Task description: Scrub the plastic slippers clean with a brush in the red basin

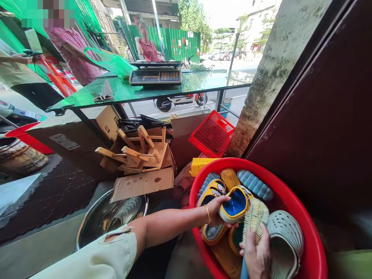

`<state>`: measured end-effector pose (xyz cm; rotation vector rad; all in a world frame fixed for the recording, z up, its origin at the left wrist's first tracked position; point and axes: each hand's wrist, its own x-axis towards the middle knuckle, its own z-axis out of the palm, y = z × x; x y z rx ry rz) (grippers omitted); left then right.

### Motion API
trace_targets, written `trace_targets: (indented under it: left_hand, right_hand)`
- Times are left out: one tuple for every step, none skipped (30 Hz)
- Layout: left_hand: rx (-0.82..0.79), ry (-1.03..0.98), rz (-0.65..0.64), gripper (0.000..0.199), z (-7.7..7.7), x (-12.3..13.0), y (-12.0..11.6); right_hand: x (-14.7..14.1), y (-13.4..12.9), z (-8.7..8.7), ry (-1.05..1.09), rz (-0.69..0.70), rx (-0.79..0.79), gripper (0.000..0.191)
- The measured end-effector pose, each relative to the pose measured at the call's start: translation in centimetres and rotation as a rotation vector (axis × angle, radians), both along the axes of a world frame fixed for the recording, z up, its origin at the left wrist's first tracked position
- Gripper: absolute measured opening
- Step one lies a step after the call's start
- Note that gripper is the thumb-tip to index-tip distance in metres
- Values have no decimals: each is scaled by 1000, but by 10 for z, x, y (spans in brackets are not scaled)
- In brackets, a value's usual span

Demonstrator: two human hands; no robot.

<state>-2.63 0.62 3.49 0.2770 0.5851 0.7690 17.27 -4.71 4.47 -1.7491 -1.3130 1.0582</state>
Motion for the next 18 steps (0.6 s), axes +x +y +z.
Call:
trace_targets:
  left_hand:
    - [-23,0,27,66,-4,0,1]
    - [-40,-2,45,63,-7,0,1]
    - [-55,-6,66,60,-8,0,1]
    - [-63,-7,102,57,-8,0,1]
    - [-67,-3,148,56,-8,-1,1]
    - [-67,3,189,56,-7,-1,0]
    - [-67,1,204,58,-7,-1,0]
    - [-70,-14,179,59,-6,-1,-1]
    - [-77,-41,119,59,-7,0,-2]
    - [-89,-74,41,57,-7,0,-3]
    - [-106,-106,-29,54,-8,1,-4]
    - [-121,-126,-71,52,-7,1,-6]
    - [-128,-131,-83,50,-6,1,-7]
    - [-125,-124,-71,50,-3,0,-9]
    - [-106,-108,-42,51,1,-1,-10]
    - [-73,-85,-12,53,6,-3,-11]
    - [-28,-50,35,56,12,-5,-12]
    - [25,12,93,59,17,-7,-12]
  right_hand:
    - [-4,-6,2,-3,5,-8,106]
    - [-6,-10,2,-47,1,24,104]
    - [-6,-14,1,-117,-10,89,101]
    - [-6,-16,-1,-202,-10,178,97]
    - [-5,-18,-4,-294,5,282,93]
    - [-3,-18,-8,-382,29,390,87]
    - [-2,-17,-12,-456,62,488,82]
    - [0,-15,-15,-519,88,561,77]
    - [2,-10,-17,-574,97,606,73]
    - [6,-4,-19,-624,83,627,71]
    - [10,4,-19,-662,39,634,70]
    - [14,13,-18,-689,-15,626,71]
    - [19,21,-17,-690,-77,615,73]
    - [23,27,-14,-669,-127,611,75]
    - [26,31,-10,-633,-151,604,77]
    - [28,31,-6,-591,-152,599,77]
    - [28,28,-1,-548,-127,587,76]
    - [26,21,4,-509,-101,564,74]
